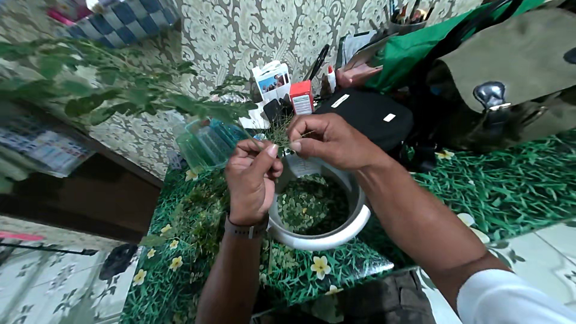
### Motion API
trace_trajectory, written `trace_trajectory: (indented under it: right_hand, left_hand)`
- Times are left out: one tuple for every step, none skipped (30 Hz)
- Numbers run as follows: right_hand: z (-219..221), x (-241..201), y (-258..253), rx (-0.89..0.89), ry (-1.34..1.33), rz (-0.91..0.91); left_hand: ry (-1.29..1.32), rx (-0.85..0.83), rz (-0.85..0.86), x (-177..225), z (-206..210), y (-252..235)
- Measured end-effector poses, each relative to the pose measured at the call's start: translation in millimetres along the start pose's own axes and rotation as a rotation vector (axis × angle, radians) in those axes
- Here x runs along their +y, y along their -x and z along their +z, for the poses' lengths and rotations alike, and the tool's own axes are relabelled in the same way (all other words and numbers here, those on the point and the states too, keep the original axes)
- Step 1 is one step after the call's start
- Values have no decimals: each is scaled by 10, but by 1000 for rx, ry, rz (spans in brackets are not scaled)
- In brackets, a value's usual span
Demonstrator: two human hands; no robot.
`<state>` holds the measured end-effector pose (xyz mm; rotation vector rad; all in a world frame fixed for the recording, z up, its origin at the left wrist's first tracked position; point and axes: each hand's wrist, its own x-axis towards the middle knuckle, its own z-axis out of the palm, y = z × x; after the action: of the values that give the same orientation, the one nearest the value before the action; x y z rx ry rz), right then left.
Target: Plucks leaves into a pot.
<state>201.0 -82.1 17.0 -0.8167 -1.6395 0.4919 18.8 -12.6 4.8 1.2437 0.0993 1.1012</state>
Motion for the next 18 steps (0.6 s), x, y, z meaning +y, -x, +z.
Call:
trace_trajectory:
  right_hand:
    - [-9,-1,5,-7,5,14]
    - [-21,-6,12,-15,8,34]
    - [-33,-12,20,-23,7,57]
    - [-49,-12,25,-33,4,69]
    - [-68,-12,28,-44,0,72]
    - [-81,-14,30,-49,-6,75]
    - [-82,-13,28,-54,-12,74]
    - [-73,-10,25,-68,-19,74]
    - [-56,-7,20,-79,-23,80]
    - [-37,2,14,-86,-26,83]
    - [-21,13,8,-88,-21,75]
    - [-12,19,5,-85,-5,70]
    - [-7,15,5,-81,14,72]
    - [-5,8,5,-80,24,77]
    - [-6,5,5,-89,19,81]
    - [-2,4,5,-100,9,87]
    - [5,6,5,-113,-3,96]
    - [15,6,4,-122,-12,109]
  left_hand:
    - [4,7,1,-2,3,4]
    - [7,17,1,0,5,6]
    - [4,31,2,7,7,5]
    - [-7,50,5,20,5,1]
    - [-26,73,9,38,6,-3]
    - [-45,95,14,54,8,-7]
    - [-56,118,15,68,15,-10]
    - [-62,135,15,77,26,-9]
    - [-63,142,16,79,37,-6]
    - [-60,142,16,79,46,-2]
    - [-58,140,17,81,54,4]
    - [-58,142,14,84,63,9]
    - [-56,143,12,89,69,13]
    - [-54,141,6,92,72,15]
    - [-43,130,-4,94,69,15]
    - [-16,108,-20,91,57,17]
    - [20,80,-39,83,40,17]
    - [59,50,-61,73,22,16]
